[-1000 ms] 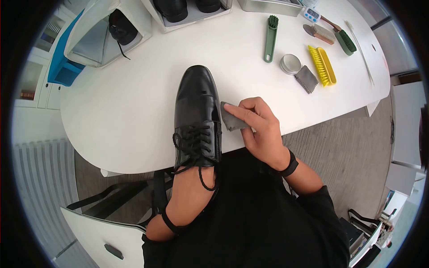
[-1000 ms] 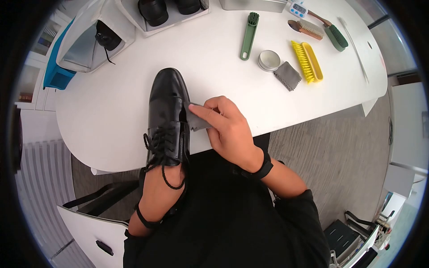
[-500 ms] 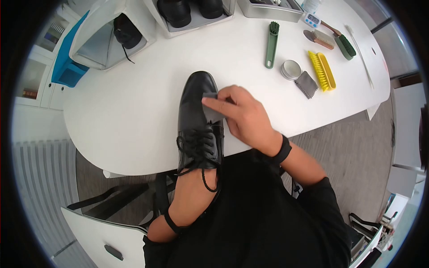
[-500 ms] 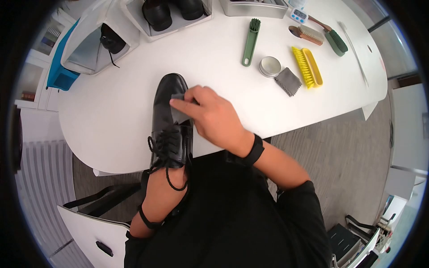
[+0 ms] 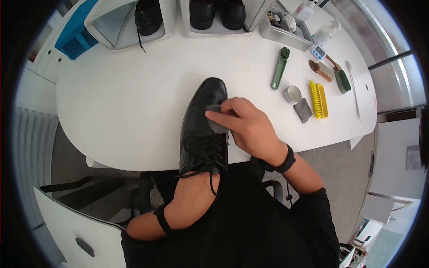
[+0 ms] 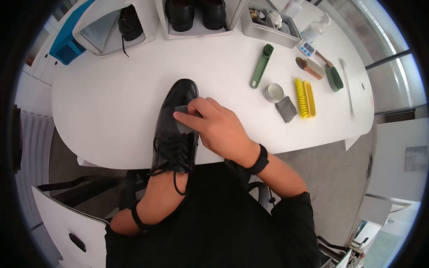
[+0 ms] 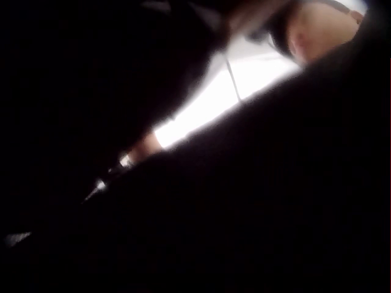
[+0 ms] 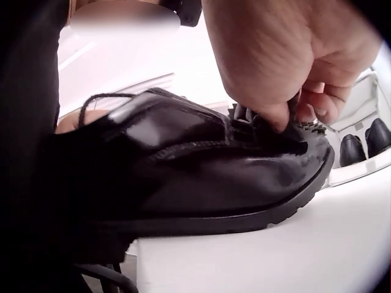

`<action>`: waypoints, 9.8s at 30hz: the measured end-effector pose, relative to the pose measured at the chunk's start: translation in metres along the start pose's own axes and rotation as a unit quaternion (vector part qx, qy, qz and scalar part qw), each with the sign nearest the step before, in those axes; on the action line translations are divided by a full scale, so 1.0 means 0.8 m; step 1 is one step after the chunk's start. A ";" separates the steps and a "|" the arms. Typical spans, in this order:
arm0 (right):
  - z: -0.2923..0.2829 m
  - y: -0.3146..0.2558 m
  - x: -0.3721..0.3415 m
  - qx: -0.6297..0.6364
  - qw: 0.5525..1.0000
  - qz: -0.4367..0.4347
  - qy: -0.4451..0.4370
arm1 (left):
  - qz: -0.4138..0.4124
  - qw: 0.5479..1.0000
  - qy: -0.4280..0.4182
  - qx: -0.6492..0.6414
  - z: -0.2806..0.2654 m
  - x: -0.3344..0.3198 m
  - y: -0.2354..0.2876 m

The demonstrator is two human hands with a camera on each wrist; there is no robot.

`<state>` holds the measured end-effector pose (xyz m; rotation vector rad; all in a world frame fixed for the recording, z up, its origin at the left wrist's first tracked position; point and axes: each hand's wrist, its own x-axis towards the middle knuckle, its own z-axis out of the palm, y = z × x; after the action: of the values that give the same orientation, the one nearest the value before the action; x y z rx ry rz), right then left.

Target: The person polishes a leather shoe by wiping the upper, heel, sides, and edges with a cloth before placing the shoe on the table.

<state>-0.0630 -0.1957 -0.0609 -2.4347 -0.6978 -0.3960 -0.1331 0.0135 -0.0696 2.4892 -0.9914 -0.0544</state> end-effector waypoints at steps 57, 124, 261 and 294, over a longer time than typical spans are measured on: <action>0.005 -0.044 0.141 0.009 0.915 -0.120 -0.385 | -0.079 0.989 0.018 -0.126 0.044 0.011 0.027; -0.011 0.036 0.053 0.029 0.994 0.099 -0.020 | -0.054 0.998 0.038 -0.018 0.037 0.012 0.029; -0.001 0.055 0.057 0.051 0.998 -0.039 -0.002 | -0.057 0.993 -0.105 0.019 -0.007 0.027 0.017; 0.037 0.133 0.043 0.143 0.964 0.146 0.169 | -0.163 0.985 -0.051 -0.027 -0.051 0.126 -0.045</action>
<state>0.0284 -0.2392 -0.1166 -2.0835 -0.2247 -0.5324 -0.0272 -0.0141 -0.0356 2.5947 -0.6028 -0.3083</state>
